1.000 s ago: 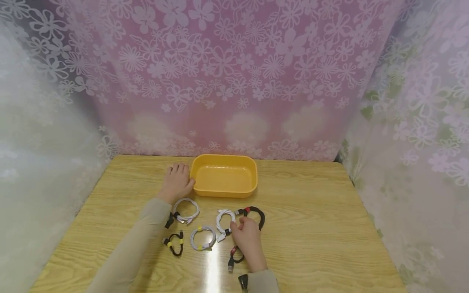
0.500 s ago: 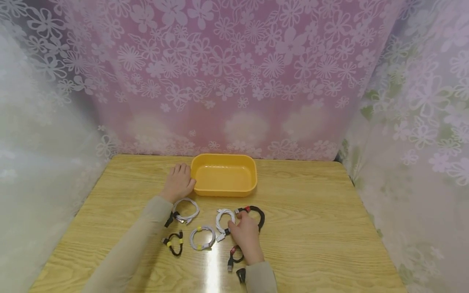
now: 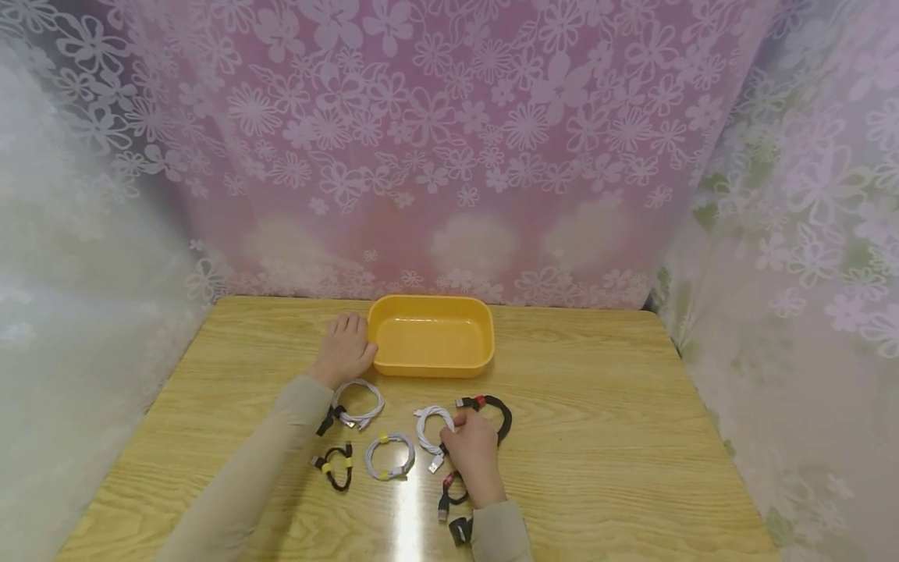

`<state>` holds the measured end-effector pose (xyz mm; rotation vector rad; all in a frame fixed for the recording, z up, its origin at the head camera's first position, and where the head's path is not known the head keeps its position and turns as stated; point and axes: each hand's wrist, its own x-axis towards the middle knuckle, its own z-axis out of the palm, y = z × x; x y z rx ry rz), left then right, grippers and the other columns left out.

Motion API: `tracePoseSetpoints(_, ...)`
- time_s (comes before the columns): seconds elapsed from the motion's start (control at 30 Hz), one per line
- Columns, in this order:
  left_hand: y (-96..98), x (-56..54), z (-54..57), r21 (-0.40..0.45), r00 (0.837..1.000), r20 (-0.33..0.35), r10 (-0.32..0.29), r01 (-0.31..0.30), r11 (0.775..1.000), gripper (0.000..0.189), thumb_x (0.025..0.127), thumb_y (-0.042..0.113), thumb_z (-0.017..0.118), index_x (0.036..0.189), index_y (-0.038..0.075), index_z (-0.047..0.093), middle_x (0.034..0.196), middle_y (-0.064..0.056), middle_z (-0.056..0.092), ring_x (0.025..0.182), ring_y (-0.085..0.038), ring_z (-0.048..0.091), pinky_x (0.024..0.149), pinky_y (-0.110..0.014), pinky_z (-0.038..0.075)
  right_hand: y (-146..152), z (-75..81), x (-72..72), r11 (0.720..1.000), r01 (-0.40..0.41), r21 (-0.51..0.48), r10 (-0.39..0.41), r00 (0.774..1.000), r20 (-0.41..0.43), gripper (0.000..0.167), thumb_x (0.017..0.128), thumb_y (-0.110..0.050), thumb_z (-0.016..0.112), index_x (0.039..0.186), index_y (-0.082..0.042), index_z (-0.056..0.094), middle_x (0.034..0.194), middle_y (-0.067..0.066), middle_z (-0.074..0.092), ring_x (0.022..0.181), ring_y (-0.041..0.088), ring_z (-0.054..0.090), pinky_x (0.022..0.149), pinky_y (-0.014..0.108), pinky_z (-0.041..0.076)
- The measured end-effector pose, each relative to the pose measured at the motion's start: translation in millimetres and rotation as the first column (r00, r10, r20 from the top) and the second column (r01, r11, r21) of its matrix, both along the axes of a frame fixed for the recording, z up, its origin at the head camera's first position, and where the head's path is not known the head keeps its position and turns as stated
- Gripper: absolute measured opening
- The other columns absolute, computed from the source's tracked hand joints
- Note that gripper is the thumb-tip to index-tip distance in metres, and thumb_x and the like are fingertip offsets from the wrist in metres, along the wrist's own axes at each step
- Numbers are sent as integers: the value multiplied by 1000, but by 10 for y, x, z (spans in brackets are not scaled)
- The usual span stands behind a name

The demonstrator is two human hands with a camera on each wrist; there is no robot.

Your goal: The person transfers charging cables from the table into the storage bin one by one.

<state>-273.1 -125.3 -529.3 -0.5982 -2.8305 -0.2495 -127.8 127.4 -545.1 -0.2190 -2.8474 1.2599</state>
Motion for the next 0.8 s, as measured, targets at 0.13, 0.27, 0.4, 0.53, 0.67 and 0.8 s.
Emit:
tracePoseSetpoints(0.13,0,-5,2,1,1000,0,0,0,1000,23,96,22,44,96,-1,51,99,-19,47,91,-34,39,81,-44,33,6,-26,-4,1000,9,-22,-9,1000,3,11,78,-8,71,85,-2,65,64,1,58,51,11,49,48,29,41)
tracePoseSetpoints(0.27,1,-18,-14,-19,1000,1,5,-5,1000,22,96,21,45,96,0,50,98,-17,47,90,-32,39,81,-43,34,11,-31,1,999,13,-52,-12,1000,17,10,78,-8,70,85,-2,66,64,1,58,47,11,50,48,29,42)
tracePoseSetpoints(0.4,-2,-29,-30,-21,1000,2,10,-10,1000,21,96,21,44,95,1,50,98,-17,46,89,-32,38,81,-43,33,12,-20,10,995,9,-103,-5,999,47,11,80,-8,69,88,-1,65,63,1,60,44,11,54,46,29,45)
tracePoseSetpoints(0.53,-4,-34,-32,-25,1000,4,10,-10,1000,23,96,22,42,96,0,50,99,-18,46,91,-33,38,83,-44,33,7,2,20,987,-7,-163,18,998,65,12,81,-6,68,90,1,65,65,3,63,45,14,58,46,30,48)
tracePoseSetpoints(0.67,-3,-32,-23,-51,1000,15,13,-12,999,26,97,23,41,100,-1,50,102,-18,46,92,-33,39,84,-44,33,1,19,31,981,-13,-195,29,997,76,12,82,-5,67,91,2,65,66,3,63,46,16,60,46,30,49)
tracePoseSetpoints(0.8,-3,-36,-16,-59,1000,22,14,-13,998,25,98,23,42,100,-1,50,102,-18,46,93,-33,39,84,-44,34,-4,55,47,966,-8,-257,32,995,92,13,84,-4,67,93,5,64,68,6,63,47,18,61,46,31,52)
